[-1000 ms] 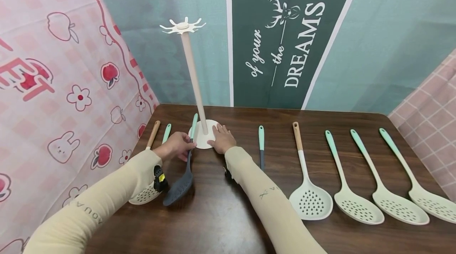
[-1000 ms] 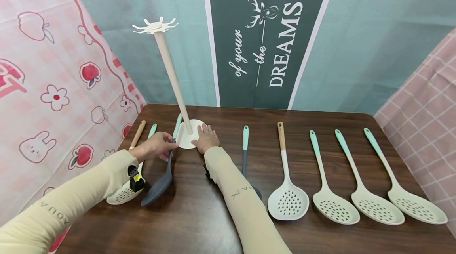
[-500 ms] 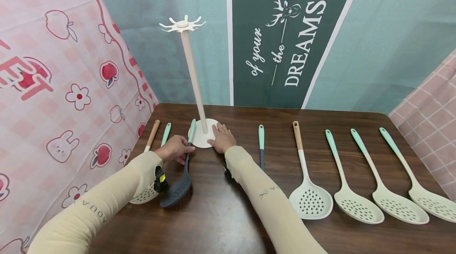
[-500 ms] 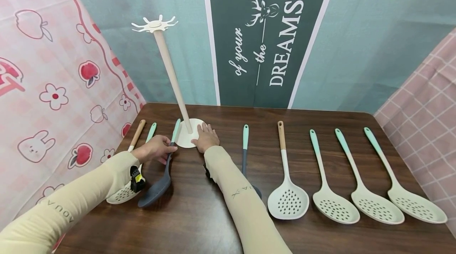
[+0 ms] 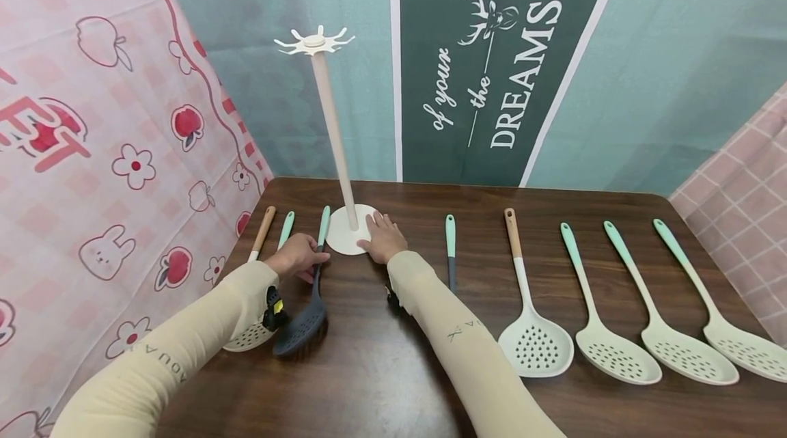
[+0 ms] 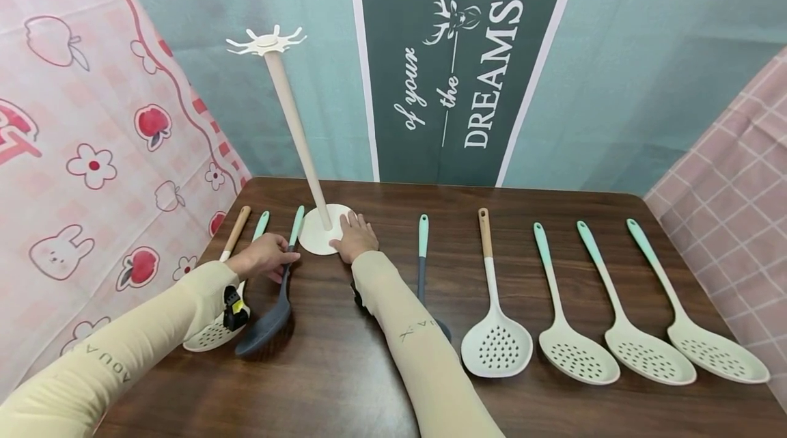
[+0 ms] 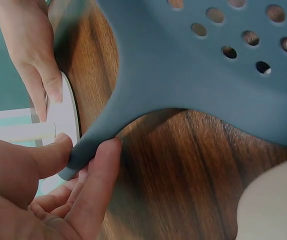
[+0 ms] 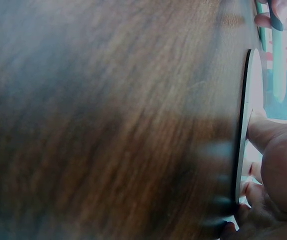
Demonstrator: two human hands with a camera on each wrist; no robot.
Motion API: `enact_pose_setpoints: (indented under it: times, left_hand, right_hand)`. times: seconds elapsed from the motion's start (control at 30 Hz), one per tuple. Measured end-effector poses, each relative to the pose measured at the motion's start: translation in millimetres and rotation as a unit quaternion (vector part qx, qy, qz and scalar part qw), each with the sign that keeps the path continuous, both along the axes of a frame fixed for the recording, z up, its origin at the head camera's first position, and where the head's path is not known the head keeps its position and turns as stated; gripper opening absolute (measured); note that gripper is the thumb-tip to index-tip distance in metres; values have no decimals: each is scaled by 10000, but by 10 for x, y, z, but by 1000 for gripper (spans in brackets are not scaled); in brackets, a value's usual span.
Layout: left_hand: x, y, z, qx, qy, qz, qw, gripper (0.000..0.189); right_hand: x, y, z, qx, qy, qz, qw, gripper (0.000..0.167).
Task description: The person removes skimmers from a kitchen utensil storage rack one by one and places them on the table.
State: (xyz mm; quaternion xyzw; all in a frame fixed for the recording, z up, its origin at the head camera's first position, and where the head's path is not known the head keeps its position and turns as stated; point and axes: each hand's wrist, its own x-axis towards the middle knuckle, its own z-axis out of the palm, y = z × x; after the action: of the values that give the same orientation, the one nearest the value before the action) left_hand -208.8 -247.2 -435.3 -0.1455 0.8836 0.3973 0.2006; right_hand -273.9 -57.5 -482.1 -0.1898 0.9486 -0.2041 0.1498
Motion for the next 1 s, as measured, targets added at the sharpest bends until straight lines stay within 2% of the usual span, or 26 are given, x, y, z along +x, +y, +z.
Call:
enact_pose_setpoints:
  times: [0.23,0.5,0.6,0.73,0.8,1.0]
  left_hand:
    - [-16,-41,-2,-192,29,-208,9996,22]
    - [-75,-48,-9,-679,-98,-384,9969,23]
    - [-102,-43,-9,-1014,-181,-610,9928,25]
    - [-134,-18,-4,-1635,-238,-1037,9808,29]
    - [-148,-1,-2,-1855,-284,-1144,9755,29]
    - [-169,32,8,-1983,-415,-1130,9727,27]
  right_hand:
    - [1,-2,7,16,27,13,10000,70]
    - [-11,-1,-5,50,21,9,10000,70]
    - [-10,-1,-11,43,25,20,10000,70]
    - [-1,-3,-7,13,44,18,10000,69]
    - [2,-4,-4,-1,40,9,10000,69]
    - [-1,-5,-13,25,54,15,10000,69]
